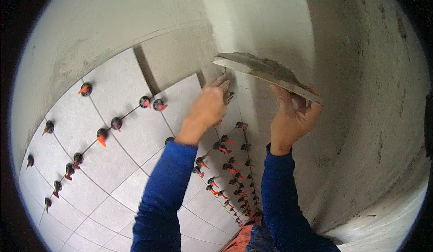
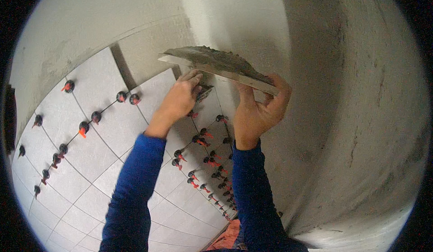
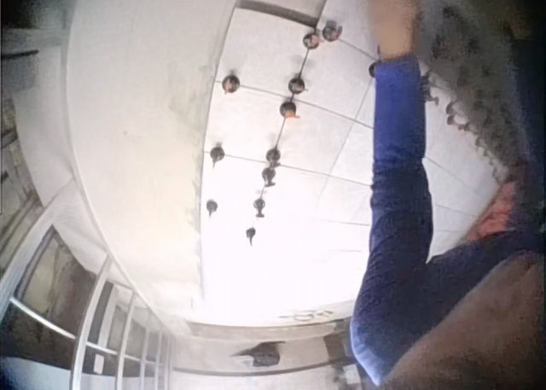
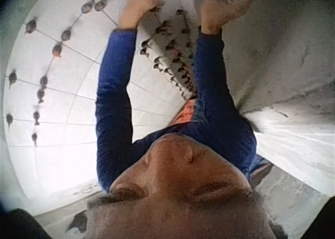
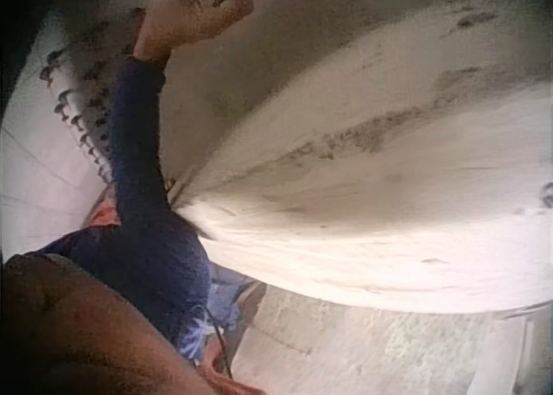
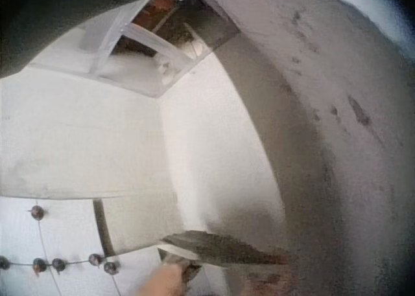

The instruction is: The person applies adhesive to the back of a ceramic tile using a trowel, places the tile on a wall, and secures it with tile leveling clips. They wipe excess adhesive from the tile surface and use a rubber mallet to tap the tile into place.

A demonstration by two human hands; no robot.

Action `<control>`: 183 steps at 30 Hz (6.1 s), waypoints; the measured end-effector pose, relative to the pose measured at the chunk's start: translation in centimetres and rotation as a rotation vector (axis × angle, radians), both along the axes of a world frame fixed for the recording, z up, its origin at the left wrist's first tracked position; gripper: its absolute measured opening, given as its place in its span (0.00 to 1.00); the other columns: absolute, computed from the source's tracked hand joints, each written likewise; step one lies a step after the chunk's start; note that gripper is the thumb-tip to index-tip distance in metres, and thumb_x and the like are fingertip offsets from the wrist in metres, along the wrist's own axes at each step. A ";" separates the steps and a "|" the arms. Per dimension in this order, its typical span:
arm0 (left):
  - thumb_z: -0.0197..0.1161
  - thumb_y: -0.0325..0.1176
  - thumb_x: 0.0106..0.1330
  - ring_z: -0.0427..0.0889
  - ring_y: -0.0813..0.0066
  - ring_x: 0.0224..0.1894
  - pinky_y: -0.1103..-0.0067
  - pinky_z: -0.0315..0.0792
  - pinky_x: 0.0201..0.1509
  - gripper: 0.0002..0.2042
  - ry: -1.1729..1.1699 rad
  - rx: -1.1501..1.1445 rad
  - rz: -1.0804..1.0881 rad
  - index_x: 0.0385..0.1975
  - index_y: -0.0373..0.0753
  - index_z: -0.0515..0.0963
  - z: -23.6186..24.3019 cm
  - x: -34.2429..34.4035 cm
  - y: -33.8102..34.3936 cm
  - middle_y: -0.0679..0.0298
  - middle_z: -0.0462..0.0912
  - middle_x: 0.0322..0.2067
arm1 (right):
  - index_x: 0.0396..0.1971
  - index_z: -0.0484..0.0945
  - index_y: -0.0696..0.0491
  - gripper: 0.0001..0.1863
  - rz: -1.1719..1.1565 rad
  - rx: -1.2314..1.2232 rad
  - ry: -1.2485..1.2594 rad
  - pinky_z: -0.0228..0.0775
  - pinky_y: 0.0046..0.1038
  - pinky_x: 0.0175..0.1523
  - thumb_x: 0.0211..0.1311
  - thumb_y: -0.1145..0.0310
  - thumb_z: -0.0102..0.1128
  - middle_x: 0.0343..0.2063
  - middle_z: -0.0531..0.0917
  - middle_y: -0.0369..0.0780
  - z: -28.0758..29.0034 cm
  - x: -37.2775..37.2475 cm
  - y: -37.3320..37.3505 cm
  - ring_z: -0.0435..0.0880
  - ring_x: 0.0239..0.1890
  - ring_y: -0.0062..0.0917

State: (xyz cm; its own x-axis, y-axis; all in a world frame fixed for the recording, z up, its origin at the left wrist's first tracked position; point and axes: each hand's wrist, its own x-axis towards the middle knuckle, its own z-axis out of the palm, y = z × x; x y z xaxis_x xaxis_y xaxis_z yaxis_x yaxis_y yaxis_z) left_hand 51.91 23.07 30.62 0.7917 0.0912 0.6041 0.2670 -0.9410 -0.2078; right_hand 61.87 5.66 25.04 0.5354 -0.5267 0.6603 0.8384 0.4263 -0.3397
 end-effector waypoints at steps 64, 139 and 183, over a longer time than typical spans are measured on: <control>0.51 0.40 0.79 0.82 0.66 0.53 0.71 0.73 0.63 0.22 -0.800 -1.791 -0.042 0.57 0.22 0.75 -50.1 -61.8 -29.1 0.52 0.84 0.51 | 0.44 0.71 0.56 0.16 0.112 -0.383 -0.793 0.85 0.42 0.47 0.66 0.61 0.59 0.39 0.78 0.50 -52.0 -45.6 -18.7 0.83 0.44 0.48; 0.61 0.39 0.76 0.82 0.71 0.48 0.74 0.74 0.57 0.16 -1.561 -1.843 0.481 0.47 0.29 0.82 -128.8 -95.3 -44.2 0.59 0.86 0.47 | 0.35 0.80 0.53 0.23 0.914 -0.771 -0.679 0.77 0.37 0.47 0.34 0.91 0.63 0.38 0.82 0.41 -125.7 -81.1 -20.5 0.83 0.43 0.41; 0.59 0.30 0.63 0.85 0.47 0.46 0.60 0.79 0.50 0.11 0.545 -1.257 1.617 0.41 0.32 0.81 -149.2 -109.8 -71.5 0.45 0.85 0.44 | 0.40 0.80 0.54 0.21 0.679 -0.965 -0.682 0.73 0.40 0.59 0.44 0.88 0.63 0.45 0.83 0.42 -132.3 -75.2 -19.6 0.80 0.53 0.42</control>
